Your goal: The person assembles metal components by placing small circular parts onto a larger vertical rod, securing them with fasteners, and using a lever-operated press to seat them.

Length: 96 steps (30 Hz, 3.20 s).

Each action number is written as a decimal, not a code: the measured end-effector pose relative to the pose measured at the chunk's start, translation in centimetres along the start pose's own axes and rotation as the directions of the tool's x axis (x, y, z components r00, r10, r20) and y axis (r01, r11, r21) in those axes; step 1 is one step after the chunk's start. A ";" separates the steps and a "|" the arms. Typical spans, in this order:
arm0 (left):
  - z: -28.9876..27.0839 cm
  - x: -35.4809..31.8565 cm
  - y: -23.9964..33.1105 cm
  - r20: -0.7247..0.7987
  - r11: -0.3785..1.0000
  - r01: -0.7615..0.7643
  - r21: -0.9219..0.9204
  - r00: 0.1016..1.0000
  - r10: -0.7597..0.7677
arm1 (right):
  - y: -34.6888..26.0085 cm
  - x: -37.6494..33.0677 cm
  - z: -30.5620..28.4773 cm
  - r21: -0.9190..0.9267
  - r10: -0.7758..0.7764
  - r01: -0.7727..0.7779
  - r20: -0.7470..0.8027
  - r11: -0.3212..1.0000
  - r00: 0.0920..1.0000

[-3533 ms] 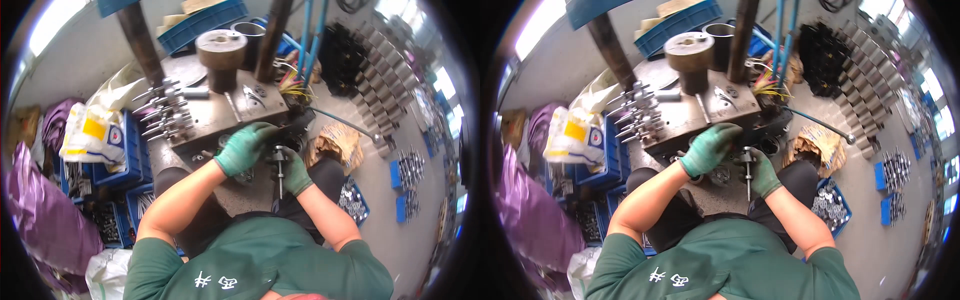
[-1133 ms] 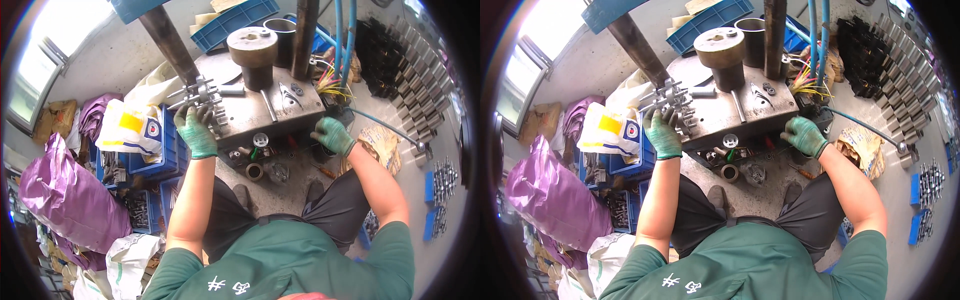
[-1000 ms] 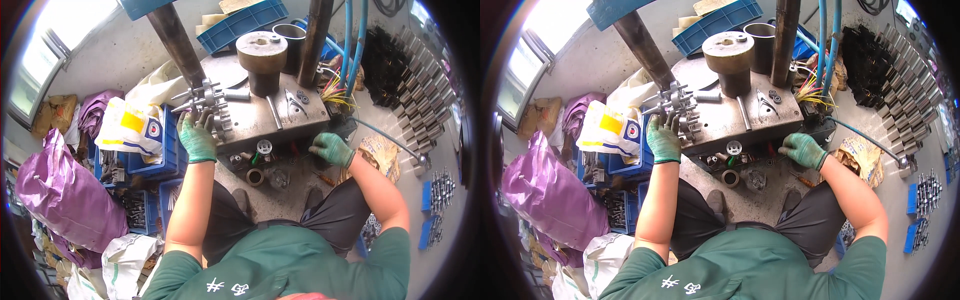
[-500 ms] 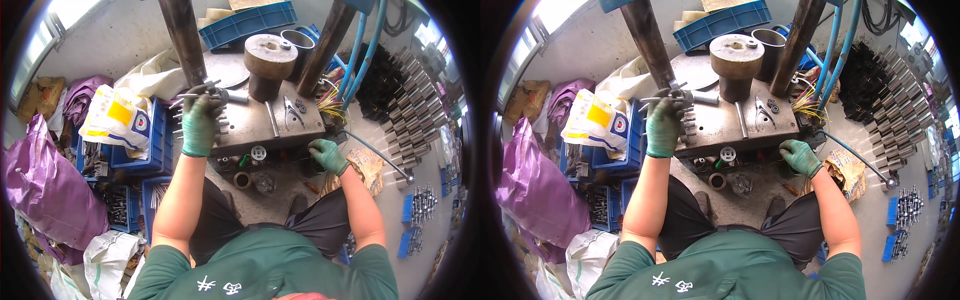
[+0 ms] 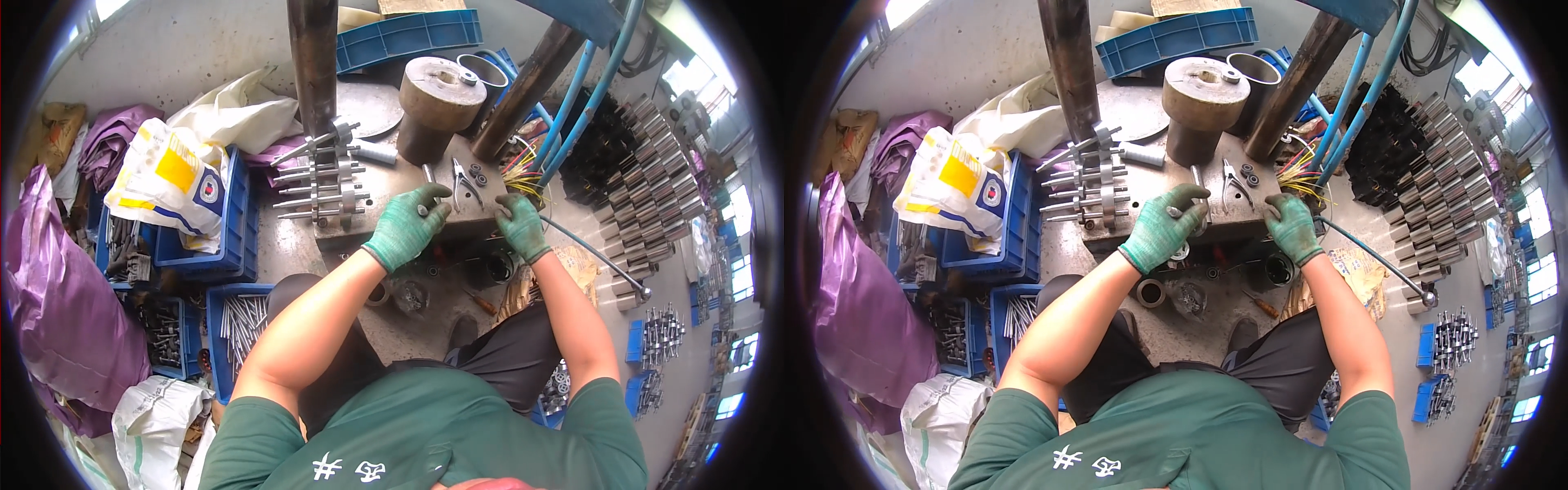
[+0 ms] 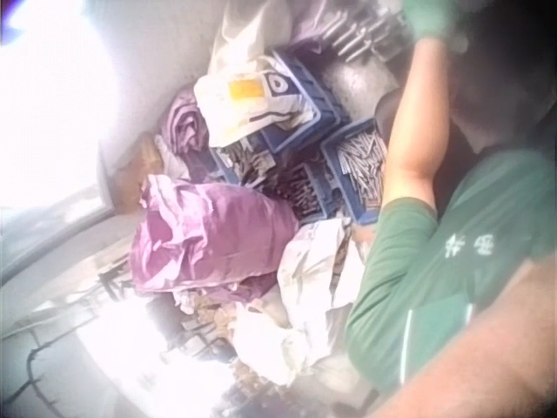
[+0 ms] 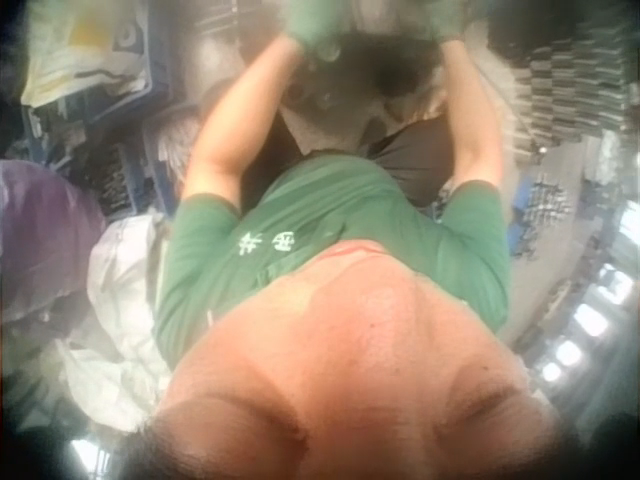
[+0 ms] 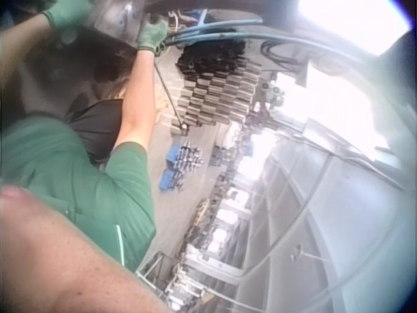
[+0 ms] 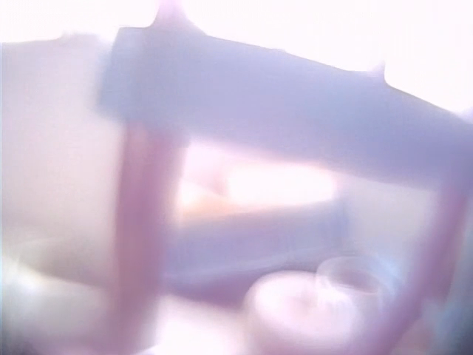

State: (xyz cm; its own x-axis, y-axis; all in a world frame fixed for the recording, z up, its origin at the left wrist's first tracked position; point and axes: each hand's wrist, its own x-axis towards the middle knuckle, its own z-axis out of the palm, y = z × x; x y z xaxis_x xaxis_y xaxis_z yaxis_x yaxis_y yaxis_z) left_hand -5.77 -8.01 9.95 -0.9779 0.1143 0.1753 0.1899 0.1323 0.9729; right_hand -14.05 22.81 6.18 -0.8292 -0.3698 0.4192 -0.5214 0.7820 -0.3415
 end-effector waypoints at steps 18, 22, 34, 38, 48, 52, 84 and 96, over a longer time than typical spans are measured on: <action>-1.5 3.4 -1.3 -0.228 0.929 0.208 0.307 0.964 -0.140 | 0.6 7.7 1.8 -0.184 0.163 -0.140 0.115 0.973 0.980; -1.0 2.9 -0.9 -0.182 0.909 0.153 0.388 0.979 -0.087 | -1.2 11.0 -1.3 0.204 0.193 -0.148 -0.219 0.968 0.956; -0.6 3.3 -1.4 -0.080 0.680 -0.022 0.733 0.990 0.118 | -9.5 23.1 -4.2 -0.031 -0.098 0.093 -0.278 0.995 0.956; -0.4 3.5 -3.1 -0.202 0.859 0.066 0.507 0.978 0.044 | -9.9 23.4 -3.4 -0.037 -0.030 0.023 -0.196 0.999 0.980; -0.7 4.5 -6.1 -0.296 0.951 0.143 0.273 0.953 -0.058 | -9.9 22.3 -3.3 -0.010 -0.015 0.013 -0.268 1.000 0.963; -1.3 3.8 -5.8 -0.303 0.933 0.157 0.325 0.951 -0.054 | -10.4 18.5 -4.6 0.034 -0.096 0.114 -0.340 0.993 0.935; 1.0 7.2 7.6 -0.198 0.908 -0.406 -0.103 0.903 0.382 | -3.1 -3.2 -7.9 0.299 -0.064 -0.106 0.509 0.948 0.858; -2.5 24.3 8.6 -0.268 0.927 -0.376 -0.004 0.893 0.361 | -4.7 -3.1 -7.4 0.218 -0.148 0.009 0.631 0.976 0.761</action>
State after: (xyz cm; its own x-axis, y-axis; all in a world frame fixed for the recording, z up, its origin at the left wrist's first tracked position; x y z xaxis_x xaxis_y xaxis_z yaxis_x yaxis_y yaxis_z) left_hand -28.09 -6.58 22.96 -0.8285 -0.1138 0.5484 0.5432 0.0753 0.8362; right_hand -7.55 24.01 12.71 -0.6814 -0.7139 -0.1615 -0.5599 0.6505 -0.5131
